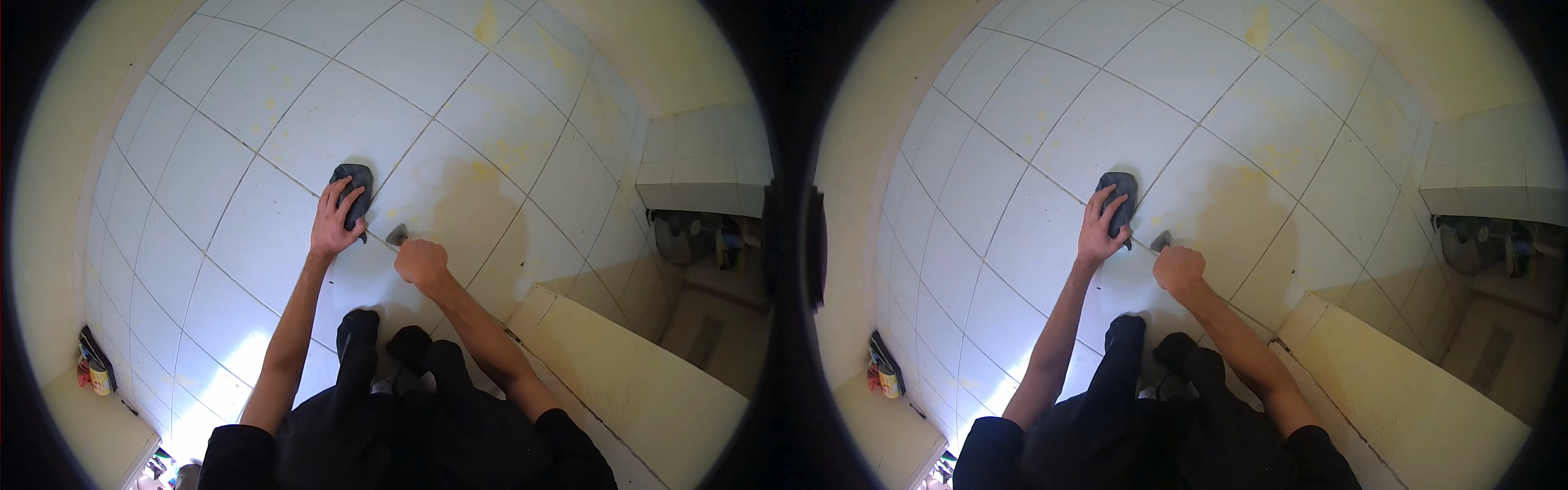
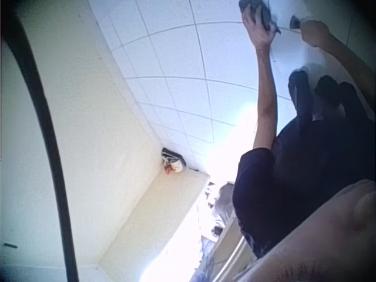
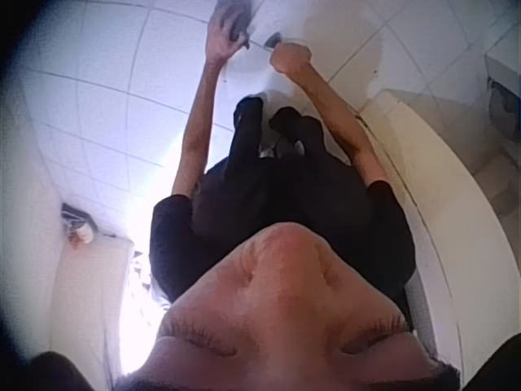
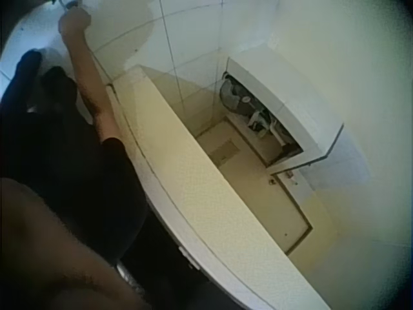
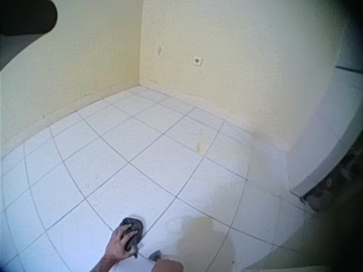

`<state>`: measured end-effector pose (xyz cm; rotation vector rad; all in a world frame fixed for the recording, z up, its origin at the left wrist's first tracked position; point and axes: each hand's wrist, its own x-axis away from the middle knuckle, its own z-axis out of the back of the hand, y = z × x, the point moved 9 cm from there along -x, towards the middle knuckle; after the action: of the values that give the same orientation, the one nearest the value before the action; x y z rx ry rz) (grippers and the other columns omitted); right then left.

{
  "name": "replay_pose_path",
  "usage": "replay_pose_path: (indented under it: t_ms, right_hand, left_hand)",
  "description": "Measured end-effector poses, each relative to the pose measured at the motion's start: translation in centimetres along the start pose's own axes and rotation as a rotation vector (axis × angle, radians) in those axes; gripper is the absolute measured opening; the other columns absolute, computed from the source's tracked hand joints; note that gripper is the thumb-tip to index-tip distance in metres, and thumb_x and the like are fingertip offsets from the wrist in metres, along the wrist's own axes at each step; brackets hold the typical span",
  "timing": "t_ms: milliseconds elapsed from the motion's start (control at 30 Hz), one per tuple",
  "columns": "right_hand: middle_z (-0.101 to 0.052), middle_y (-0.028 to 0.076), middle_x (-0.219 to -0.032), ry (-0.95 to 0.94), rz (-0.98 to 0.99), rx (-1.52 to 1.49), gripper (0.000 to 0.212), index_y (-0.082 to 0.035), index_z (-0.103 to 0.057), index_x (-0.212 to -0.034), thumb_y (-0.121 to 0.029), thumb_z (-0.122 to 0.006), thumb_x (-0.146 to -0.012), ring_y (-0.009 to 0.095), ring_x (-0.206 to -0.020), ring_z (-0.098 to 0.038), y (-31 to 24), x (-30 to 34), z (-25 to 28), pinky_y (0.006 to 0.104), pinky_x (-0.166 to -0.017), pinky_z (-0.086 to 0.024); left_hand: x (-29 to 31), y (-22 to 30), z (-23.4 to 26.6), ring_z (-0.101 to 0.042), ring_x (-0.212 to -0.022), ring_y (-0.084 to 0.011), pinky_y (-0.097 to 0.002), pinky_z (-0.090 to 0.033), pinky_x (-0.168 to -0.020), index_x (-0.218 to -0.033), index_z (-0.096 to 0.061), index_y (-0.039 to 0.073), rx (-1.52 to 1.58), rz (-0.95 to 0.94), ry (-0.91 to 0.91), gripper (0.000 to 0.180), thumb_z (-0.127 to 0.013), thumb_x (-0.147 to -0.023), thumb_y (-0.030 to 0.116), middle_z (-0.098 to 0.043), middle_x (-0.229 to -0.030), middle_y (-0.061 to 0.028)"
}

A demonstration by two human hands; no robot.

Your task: The person scrapes grout lines and tile surfaces using a putty knife and wipes away debris with a cloth.

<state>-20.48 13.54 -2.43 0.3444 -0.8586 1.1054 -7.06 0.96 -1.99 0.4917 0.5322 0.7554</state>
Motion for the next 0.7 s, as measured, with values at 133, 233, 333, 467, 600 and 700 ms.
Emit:
replay_pose_path:
  t_ms: [133, 233, 333, 467, 600, 700]
  right_hand:
    - [-0.078, 0.017, -0.104, 0.114, 0.004, -0.063, 0.027, -0.009, -0.081, -0.102, -0.016, -0.058, -0.091, 0.033, -0.098, -0.077, 0.3, -1.1, 1.0, 0.0436, -0.083, -0.060]
    - [-0.078, 0.017, -0.105, 0.035, -0.017, -0.003, 0.027, -0.010, -0.081, -0.101, -0.017, -0.057, -0.091, 0.032, -0.099, -0.077, 0.0, -0.8, 0.5, 0.0447, -0.084, -0.060]
    - [-0.079, 0.016, -0.104, 0.074, 0.037, -0.023, 0.029, -0.010, -0.081, -0.100, -0.019, -0.055, -0.092, 0.032, -0.099, -0.077, -0.5, -1.5, 0.6, 0.0447, -0.084, -0.059]
    - [-0.079, 0.016, -0.103, 0.094, 0.006, 0.008, 0.029, -0.010, -0.081, -0.099, -0.021, -0.055, -0.094, 0.031, -0.098, -0.077, -0.5, -1.5, 0.3, 0.0438, -0.082, -0.060]
    - [-0.079, 0.014, -0.099, 0.197, -0.003, -0.040, 0.030, -0.010, -0.081, -0.096, -0.022, -0.054, -0.096, 0.031, -0.095, -0.077, 0.2, -1.7, 1.3, 0.0433, -0.079, -0.060]
    - [-0.079, 0.012, -0.097, 0.098, 0.025, 0.083, 0.033, -0.011, -0.081, -0.095, -0.022, -0.051, -0.100, 0.030, -0.094, -0.077, -0.1, -1.7, 0.7, 0.0427, -0.077, -0.060]
  left_hand:
    - [-0.3, 0.1, -0.2, -0.045, -0.139, -0.0419, -0.0528, -0.038, -0.119, -0.137, -0.062, 0.014, 0.013, -0.002, -0.002, 0.063, -0.070, -0.075, 0.016, -0.050, -0.150, -0.0146]
    - [0.0, 0.2, -0.1, -0.045, -0.139, -0.0422, -0.0531, -0.038, -0.119, -0.137, -0.062, 0.014, 0.019, -0.009, 0.010, 0.063, -0.070, -0.074, 0.016, -0.050, -0.150, -0.0147]
    - [-0.2, 0.2, -0.2, -0.045, -0.139, -0.0422, -0.0532, -0.038, -0.119, -0.137, -0.062, 0.014, 0.018, -0.004, -0.001, 0.063, -0.070, -0.074, 0.016, -0.050, -0.150, -0.0147]
    - [-0.2, 0.1, 0.0, -0.045, -0.139, -0.0422, -0.0532, -0.039, -0.119, -0.137, -0.062, 0.014, 0.005, -0.010, 0.009, 0.063, -0.070, -0.074, 0.015, -0.050, -0.150, -0.0145]
    - [-0.2, 0.2, -0.1, -0.045, -0.139, -0.0422, -0.0531, -0.039, -0.119, -0.137, -0.062, 0.014, 0.012, 0.000, 0.000, 0.063, -0.070, -0.074, 0.015, -0.050, -0.150, -0.0145]
    - [-0.1, 0.2, -0.1, -0.046, -0.138, -0.0423, -0.0532, -0.039, -0.119, -0.137, -0.062, 0.014, 0.008, -0.001, 0.001, 0.063, -0.070, -0.074, 0.016, -0.050, -0.150, -0.0147]
